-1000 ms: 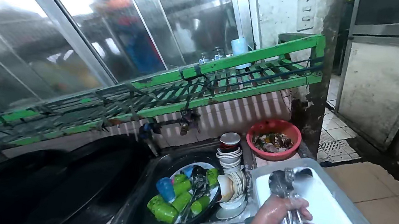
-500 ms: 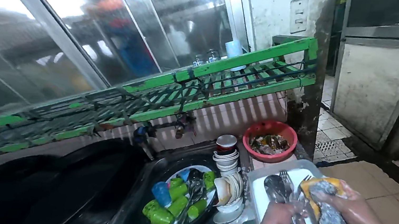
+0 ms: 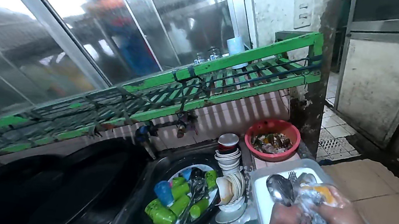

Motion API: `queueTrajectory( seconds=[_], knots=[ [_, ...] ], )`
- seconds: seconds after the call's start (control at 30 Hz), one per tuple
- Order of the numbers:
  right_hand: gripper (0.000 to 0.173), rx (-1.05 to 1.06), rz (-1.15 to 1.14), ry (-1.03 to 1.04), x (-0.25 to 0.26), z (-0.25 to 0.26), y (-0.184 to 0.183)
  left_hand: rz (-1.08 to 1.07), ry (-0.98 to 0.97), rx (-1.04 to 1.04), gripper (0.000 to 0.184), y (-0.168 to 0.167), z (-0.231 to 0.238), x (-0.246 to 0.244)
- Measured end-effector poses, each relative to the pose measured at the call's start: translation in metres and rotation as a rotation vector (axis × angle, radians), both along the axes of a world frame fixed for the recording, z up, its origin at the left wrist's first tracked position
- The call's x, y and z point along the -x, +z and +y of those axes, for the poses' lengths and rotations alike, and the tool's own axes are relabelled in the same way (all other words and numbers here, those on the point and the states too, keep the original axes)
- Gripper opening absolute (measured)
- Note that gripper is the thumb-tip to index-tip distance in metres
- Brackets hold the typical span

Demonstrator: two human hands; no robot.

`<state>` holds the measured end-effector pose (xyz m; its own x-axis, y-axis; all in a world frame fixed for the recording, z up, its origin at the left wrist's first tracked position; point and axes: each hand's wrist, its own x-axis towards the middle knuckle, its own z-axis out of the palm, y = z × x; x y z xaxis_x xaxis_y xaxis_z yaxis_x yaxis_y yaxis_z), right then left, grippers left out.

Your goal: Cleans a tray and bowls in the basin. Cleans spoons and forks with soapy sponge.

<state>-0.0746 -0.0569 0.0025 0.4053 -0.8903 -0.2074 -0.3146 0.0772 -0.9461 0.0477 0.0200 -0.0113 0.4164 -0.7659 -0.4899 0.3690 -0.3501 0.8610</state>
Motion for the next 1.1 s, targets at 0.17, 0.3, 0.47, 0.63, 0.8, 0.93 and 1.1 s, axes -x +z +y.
queueTrajectory(
  seconds=[0.17,0.3,0.47,0.63,0.8,0.93,1.1],
  knots=[
    [0.055,0.162,0.305,0.157,-0.005,-0.021,0.008,-0.114,0.075,-0.081,0.022,-0.006,0.007,0.011],
    [0.054,0.178,0.279,0.061,-0.015,-0.019,0.004,-0.135,0.133,-0.147,0.018,-0.003,0.004,0.011],
    [0.057,0.155,0.384,0.256,-0.02,-0.011,0.001,-0.239,0.114,-0.125,0.018,-0.007,0.017,0.007],
    [0.056,0.27,0.476,0.152,-0.027,-0.026,0.009,-0.145,0.15,-0.126,0.014,-0.012,0.014,0.006],
    [0.057,0.24,0.559,0.364,-0.028,-0.008,0.006,-0.18,0.154,-0.158,0.017,-0.01,0.017,0.003],
    [0.059,0.294,0.413,0.099,-0.021,-0.049,0.003,-0.112,0.112,-0.127,0.016,-0.012,0.02,0.002],
    [0.064,0.179,0.309,0.248,-0.011,-0.052,0.009,0.071,-0.031,0.044,0.011,-0.01,0.026,-0.002]
  ],
)
